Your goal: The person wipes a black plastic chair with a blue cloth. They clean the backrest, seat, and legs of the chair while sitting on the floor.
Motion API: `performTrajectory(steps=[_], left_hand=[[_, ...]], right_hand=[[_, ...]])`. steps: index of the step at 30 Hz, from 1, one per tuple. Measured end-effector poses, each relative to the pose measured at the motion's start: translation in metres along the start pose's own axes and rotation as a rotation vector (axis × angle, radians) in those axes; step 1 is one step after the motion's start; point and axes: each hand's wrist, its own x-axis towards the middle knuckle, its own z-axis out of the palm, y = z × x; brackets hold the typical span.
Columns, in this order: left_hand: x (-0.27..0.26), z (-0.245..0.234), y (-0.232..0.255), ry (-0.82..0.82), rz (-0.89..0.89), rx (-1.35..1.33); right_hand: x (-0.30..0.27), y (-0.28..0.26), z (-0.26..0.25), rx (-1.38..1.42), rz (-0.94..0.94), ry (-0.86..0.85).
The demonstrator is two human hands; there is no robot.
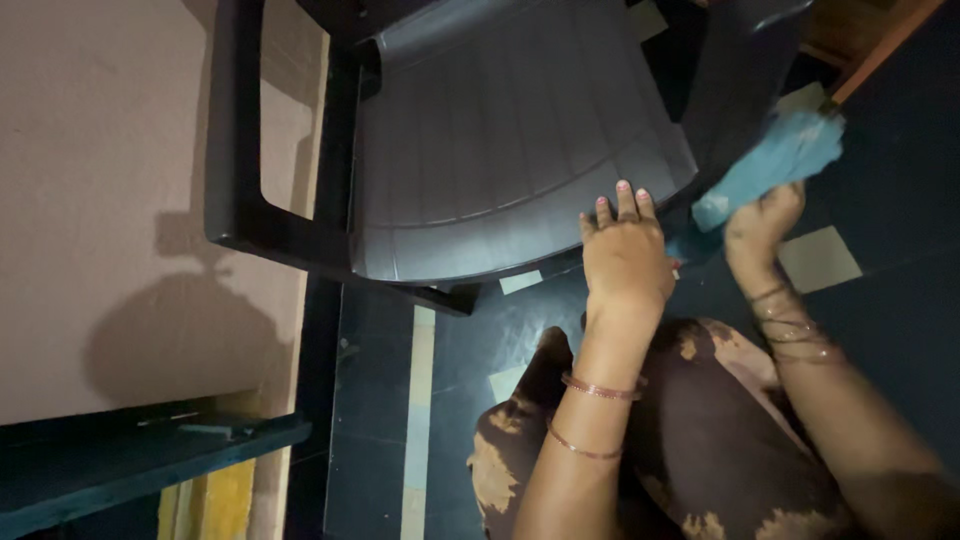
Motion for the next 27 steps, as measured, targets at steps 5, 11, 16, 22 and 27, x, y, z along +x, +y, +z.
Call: performTrajectory(steps=[5,11,16,22,27], left_hand=[[0.003,-0.002,-0.004,0.004,0.006,-0.035],[0.001,-0.003,0.002,0.009,0.0,-0.012],[0.002,0.0,0.0,0.034,0.017,-0.015],[0.004,0.003,-0.001,0.037,0.023,-0.017],[0.009,0.008,0.001,0.056,0.015,0.011]], right_hand=[[0.032,-0.067,-0.023,0.149,-0.074,0.057],[0.07,-0.117,-0.035,0.125,-0.072,0.05],[0.038,-0.083,-0.033,0.276,0.151,0.016],[0.045,-0.081,-0.038,0.236,0.0,0.015],[0.035,-0.077,-0.035,0.044,-0.07,0.029]])
